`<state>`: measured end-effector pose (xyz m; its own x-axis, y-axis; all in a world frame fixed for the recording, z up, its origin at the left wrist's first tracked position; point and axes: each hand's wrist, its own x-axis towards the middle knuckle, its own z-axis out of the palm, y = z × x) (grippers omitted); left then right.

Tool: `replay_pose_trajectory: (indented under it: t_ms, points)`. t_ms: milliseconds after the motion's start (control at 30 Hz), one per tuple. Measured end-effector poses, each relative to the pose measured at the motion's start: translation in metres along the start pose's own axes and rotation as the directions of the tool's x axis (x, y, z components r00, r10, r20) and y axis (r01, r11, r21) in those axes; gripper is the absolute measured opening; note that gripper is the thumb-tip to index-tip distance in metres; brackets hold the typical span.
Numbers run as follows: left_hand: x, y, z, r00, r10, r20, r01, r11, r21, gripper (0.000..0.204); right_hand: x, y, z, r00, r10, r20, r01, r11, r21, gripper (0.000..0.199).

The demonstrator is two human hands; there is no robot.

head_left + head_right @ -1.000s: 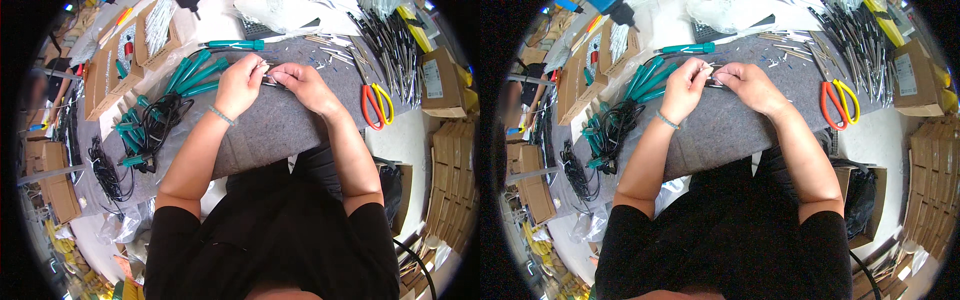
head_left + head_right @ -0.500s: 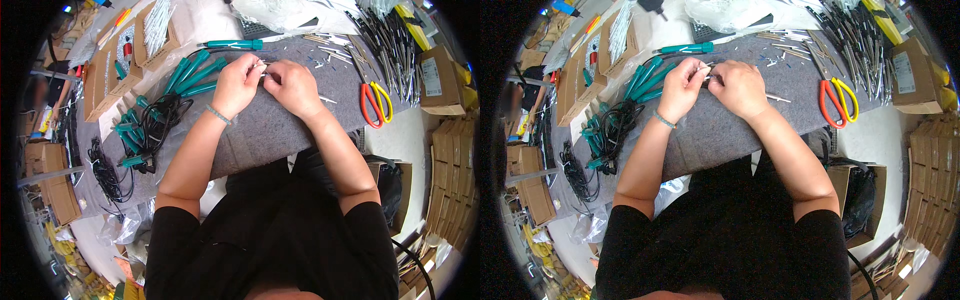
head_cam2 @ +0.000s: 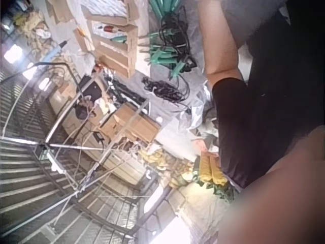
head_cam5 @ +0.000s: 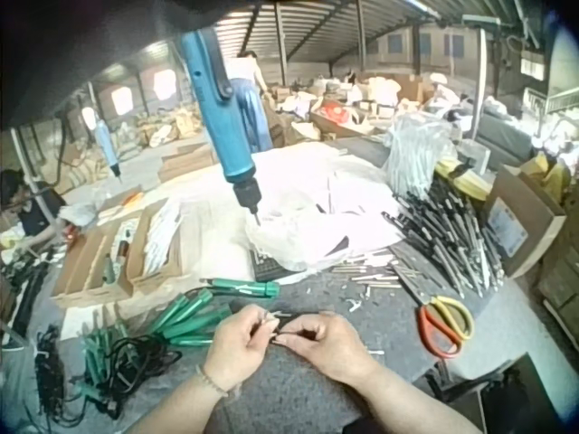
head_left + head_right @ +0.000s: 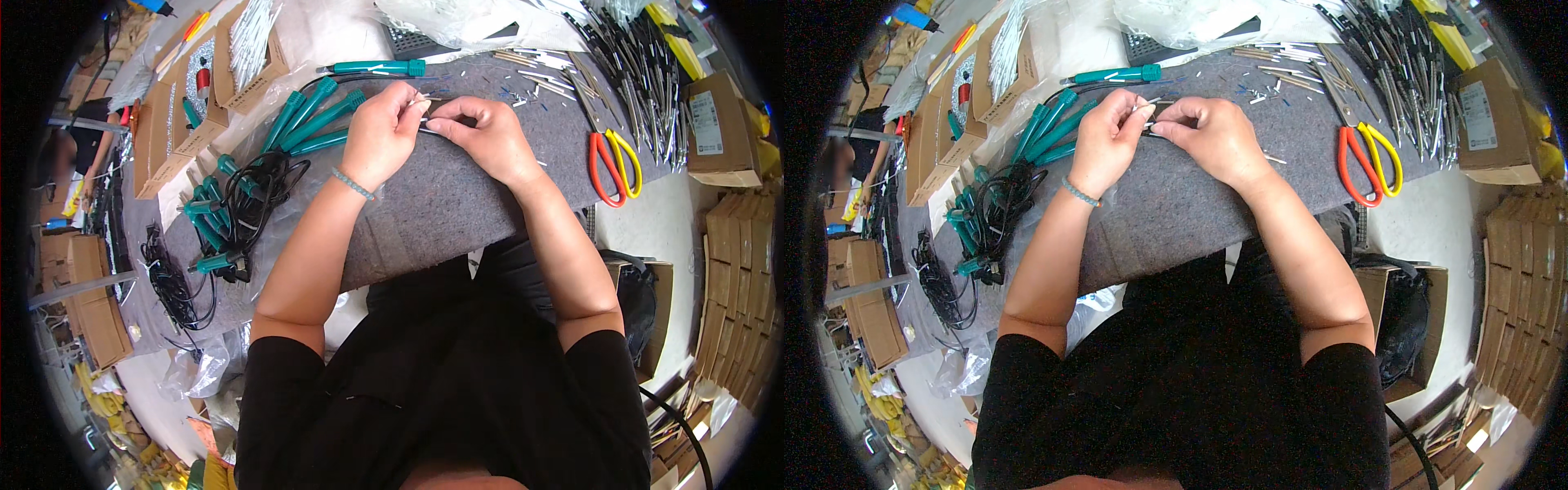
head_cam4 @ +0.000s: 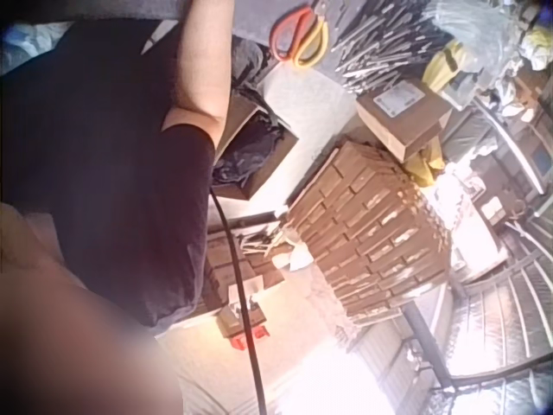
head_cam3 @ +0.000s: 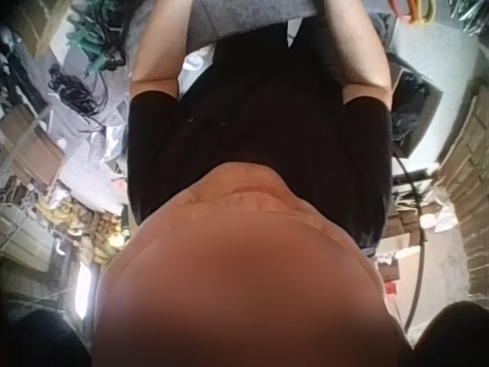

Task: Assembling electronic probes by attaching wires and applying heat shrink tubing with a heat gun.

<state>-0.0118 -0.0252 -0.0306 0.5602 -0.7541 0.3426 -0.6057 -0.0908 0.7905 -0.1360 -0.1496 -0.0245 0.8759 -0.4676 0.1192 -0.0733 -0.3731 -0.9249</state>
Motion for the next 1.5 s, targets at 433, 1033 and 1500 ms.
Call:
replay_pose_trajectory:
  t_ms: [433, 1033, 1500]
  points:
    - [-0.002, 0.001, -0.002, 0.999, -0.018, 0.035, 0.021, 0.996, -0.091, 0.006, 0.006, -0.004, 0.010, 0.960, -0.278, 0.029, 0.247, 0.796, -0.552, 0.017]
    - [0.003, 0.013, -0.009, 0.963, -0.250, 0.103, 0.267, 0.939, -0.218, 0.017, -0.003, 0.003, 0.005, 0.865, -0.502, 0.006, 0.421, 0.718, -0.555, 0.012]
    - [0.000, 0.010, -0.007, 0.980, 0.106, 0.167, -0.133, 0.978, 0.163, 0.013, -0.006, 0.005, 0.005, 0.795, -0.593, -0.126, 0.385, 0.654, -0.652, 0.006]
